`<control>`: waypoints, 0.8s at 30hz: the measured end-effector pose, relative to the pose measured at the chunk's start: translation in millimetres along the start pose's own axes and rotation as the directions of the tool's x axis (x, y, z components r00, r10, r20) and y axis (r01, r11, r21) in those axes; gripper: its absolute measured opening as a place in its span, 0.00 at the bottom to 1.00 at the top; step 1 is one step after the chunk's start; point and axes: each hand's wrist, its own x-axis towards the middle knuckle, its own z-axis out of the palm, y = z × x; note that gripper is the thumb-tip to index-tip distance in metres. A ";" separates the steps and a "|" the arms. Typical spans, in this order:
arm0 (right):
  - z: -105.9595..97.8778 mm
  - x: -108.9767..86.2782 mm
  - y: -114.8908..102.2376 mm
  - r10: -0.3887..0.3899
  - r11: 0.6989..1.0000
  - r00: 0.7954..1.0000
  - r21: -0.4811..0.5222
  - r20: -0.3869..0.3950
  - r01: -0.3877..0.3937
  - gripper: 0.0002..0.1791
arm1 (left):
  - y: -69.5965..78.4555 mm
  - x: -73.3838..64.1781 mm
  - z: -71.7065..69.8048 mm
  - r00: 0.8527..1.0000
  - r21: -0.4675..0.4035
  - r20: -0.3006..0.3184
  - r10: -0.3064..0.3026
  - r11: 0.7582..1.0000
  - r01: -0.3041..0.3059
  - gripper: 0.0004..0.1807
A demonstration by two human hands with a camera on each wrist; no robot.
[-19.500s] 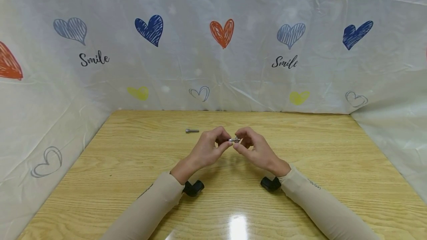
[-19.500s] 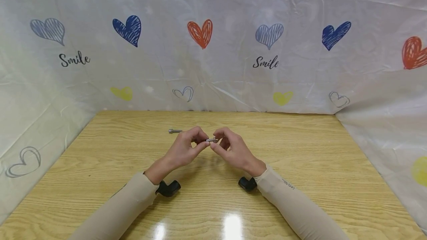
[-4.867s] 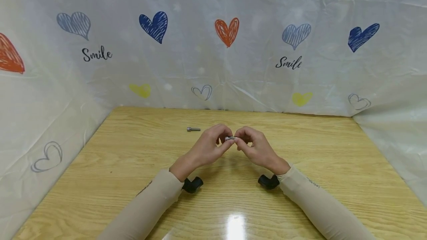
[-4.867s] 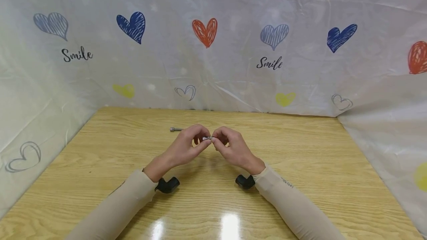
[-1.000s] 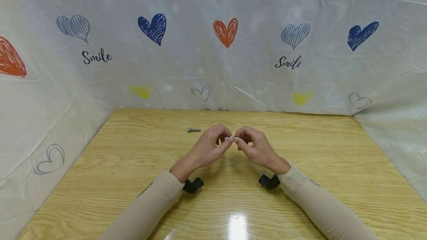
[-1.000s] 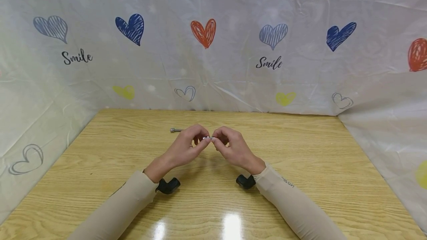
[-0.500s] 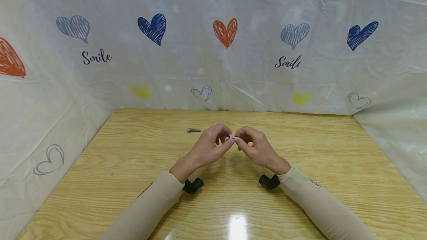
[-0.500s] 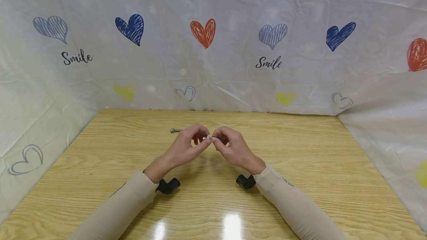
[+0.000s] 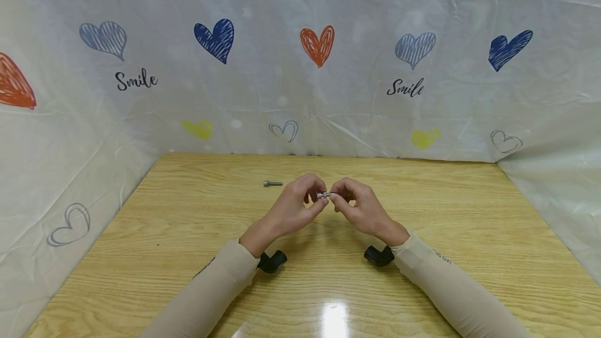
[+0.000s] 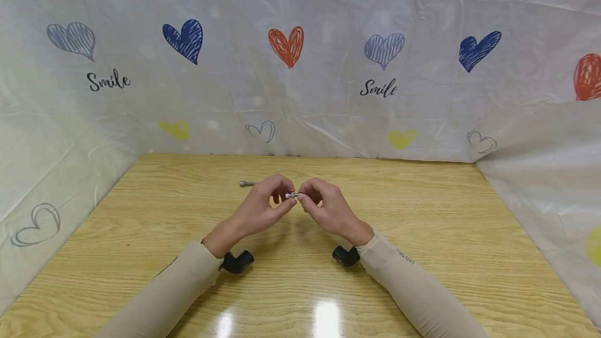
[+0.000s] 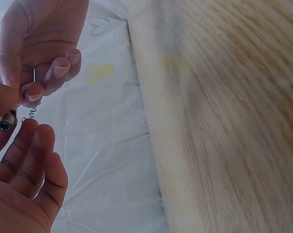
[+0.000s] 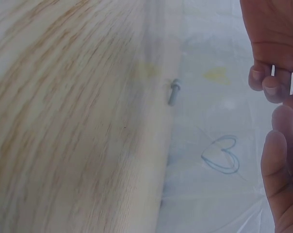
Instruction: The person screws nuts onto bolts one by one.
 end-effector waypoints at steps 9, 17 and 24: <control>-0.8 -0.4 0.1 -0.007 1.000 1.000 -0.015 0.001 0.007 0.03 | -0.7 -1.5 0.6 0.999 -0.006 0.021 -0.036 0.999 0.036 0.03; -1.3 -0.1 2.1 -0.011 1.000 1.000 -0.017 0.001 0.011 0.03 | -1.2 -1.7 0.9 0.998 -0.011 0.020 -0.058 0.998 0.058 0.06; -1.5 -0.4 1.1 0.000 1.000 1.000 0.002 0.003 0.000 0.03 | 1.0 0.4 -0.3 1.000 -0.005 -0.026 0.003 1.000 -0.003 0.09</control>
